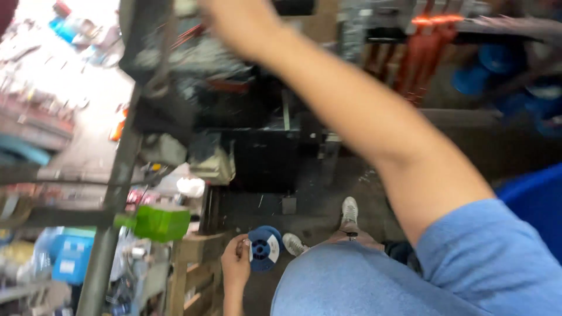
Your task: Tying copper wire coils with wire ties on a winding machine and then removing the finished coil assembly.
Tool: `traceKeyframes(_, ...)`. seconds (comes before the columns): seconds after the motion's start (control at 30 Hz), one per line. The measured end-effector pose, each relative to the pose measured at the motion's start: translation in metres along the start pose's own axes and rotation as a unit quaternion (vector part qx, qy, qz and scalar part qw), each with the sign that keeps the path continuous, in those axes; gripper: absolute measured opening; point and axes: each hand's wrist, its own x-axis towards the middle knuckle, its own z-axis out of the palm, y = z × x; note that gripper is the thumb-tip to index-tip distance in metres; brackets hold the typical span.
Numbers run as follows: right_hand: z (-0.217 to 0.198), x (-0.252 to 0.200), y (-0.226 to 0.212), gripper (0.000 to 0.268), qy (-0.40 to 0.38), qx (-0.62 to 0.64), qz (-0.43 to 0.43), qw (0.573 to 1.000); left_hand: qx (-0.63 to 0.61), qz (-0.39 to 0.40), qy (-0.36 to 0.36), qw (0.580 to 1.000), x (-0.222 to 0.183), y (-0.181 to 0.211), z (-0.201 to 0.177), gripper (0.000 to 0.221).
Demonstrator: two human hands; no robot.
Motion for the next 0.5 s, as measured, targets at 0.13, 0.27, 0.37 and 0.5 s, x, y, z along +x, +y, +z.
traceKeyframes(0.13, -0.139, -0.085, -0.106, 0.02, -0.013, 0.353, -0.122, 0.928, 0.068, 0.066, -0.067, 0.993, 0.008, 0.046, 0.017, 0.036)
traceKeyframes(0.27, -0.207, -0.212, -0.057, 0.019, -0.142, 0.387, -0.107, 0.905, 0.056, 0.078, -0.156, 0.983, 0.009, 0.088, 0.046, 0.031)
traceKeyframes(0.37, -0.262, -0.287, 0.039, 0.013, -0.101, 0.173, 0.148, 0.969, 0.097, 0.13, -0.226, 0.961, 0.017, 0.103, 0.083, 0.039)
traceKeyframes(0.5, -0.31, -0.335, 0.179, 0.012, -0.029, 0.038, 0.265, 0.963, 0.023, 0.234, -0.155, 0.96, 0.05, 0.134, 0.156, 0.046)
